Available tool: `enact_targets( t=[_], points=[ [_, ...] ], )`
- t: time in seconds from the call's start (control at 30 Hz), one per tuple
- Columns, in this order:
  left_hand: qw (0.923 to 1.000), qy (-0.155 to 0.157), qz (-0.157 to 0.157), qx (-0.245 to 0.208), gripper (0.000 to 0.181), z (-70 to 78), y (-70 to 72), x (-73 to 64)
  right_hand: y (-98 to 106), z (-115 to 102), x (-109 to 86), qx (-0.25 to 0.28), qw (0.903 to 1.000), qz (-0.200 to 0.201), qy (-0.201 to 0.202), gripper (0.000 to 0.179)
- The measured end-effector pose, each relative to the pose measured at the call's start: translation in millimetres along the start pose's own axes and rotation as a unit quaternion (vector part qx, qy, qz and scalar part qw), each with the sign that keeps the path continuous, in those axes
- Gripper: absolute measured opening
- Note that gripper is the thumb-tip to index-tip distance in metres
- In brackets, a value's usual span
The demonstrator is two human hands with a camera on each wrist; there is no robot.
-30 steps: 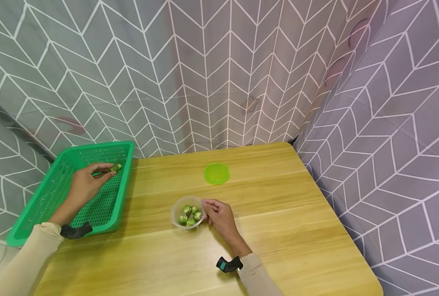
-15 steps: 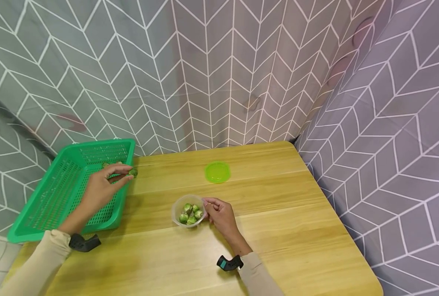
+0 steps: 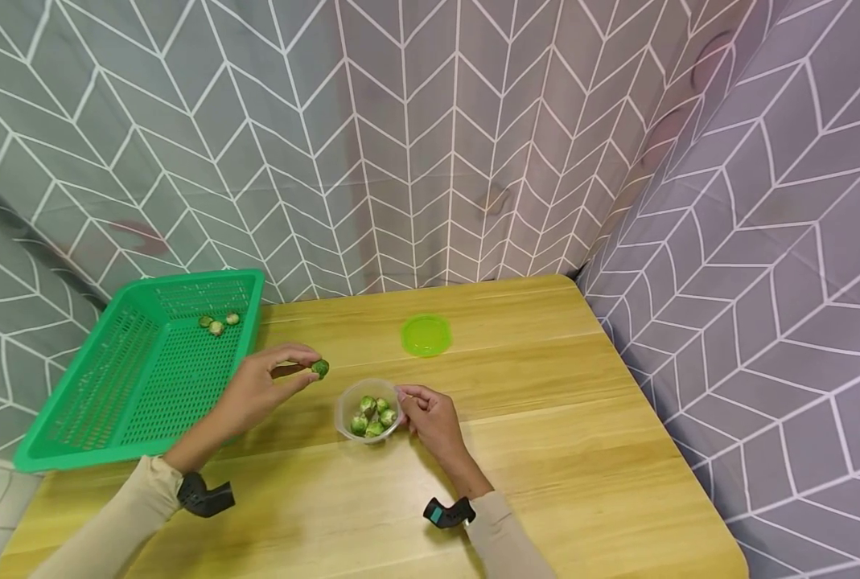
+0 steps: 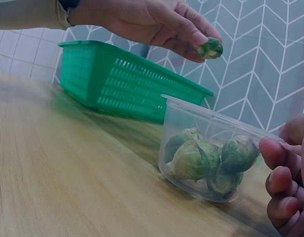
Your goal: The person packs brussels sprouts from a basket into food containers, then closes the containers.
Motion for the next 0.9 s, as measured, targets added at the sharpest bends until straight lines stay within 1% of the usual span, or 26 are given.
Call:
enact_targets(
  t=[0.07, 0.13, 0.27, 0.33, 0.57, 0.73, 0.83, 0.9],
  points=[
    [0.9999, -0.005, -0.011, -0.011, 0.025, 2.4, -9.2, -0.2, 0, 0, 0.2, -0.001, 1.0000, 0.001, -0.001, 0.026],
    [0.9997, -0.008, -0.021, -0.012, 0.024, 4.3, -17.7, -1.0, 1, 0, 0.2, -0.003, 1.0000, 0.002, -0.001, 0.026],
    [0.9990, -0.004, -0.040, -0.018, 0.023, 6.7, -32.5, -3.9, 1, -1, -0.3, -0.004, 1.0000, 0.001, -0.002, 0.027],
    [0.9984, 0.000, -0.049, -0.029, 0.023, 8.2, -38.9, -5.5, 1, -2, -0.6, -0.003, 1.0000, 0.001, -0.002, 0.027],
    [0.9960, -0.001, -0.070, -0.056, 0.023, 9.9, -58.7, -8.6, 1, -2, -0.4, -0.001, 1.0000, 0.003, -0.005, 0.025],
    [0.9931, 0.019, -0.089, -0.075, 0.022, 9.2, -73.3, -10.9, 2, 0, 0.2, -0.002, 1.0000, 0.004, -0.006, 0.024],
    [0.9921, 0.021, -0.096, -0.078, 0.023, 8.3, -81.4, -12.3, 2, 1, 0.4, 0.000, 1.0000, 0.004, -0.004, 0.023],
    [0.9928, 0.016, -0.098, -0.068, 0.023, 7.4, -85.8, -12.9, 2, 1, 0.5, 0.001, 1.0000, 0.004, -0.003, 0.023]
  ],
)
Point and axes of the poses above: each hand's wrist, its own x-axis towards the middle knuckle, its own y-axis out of the back of the hand, z = x × y, the point moved 7 cm from there along x, towards the middle knuckle, and after that the axes turned 6 degrees about z, right-handed, at the moved point
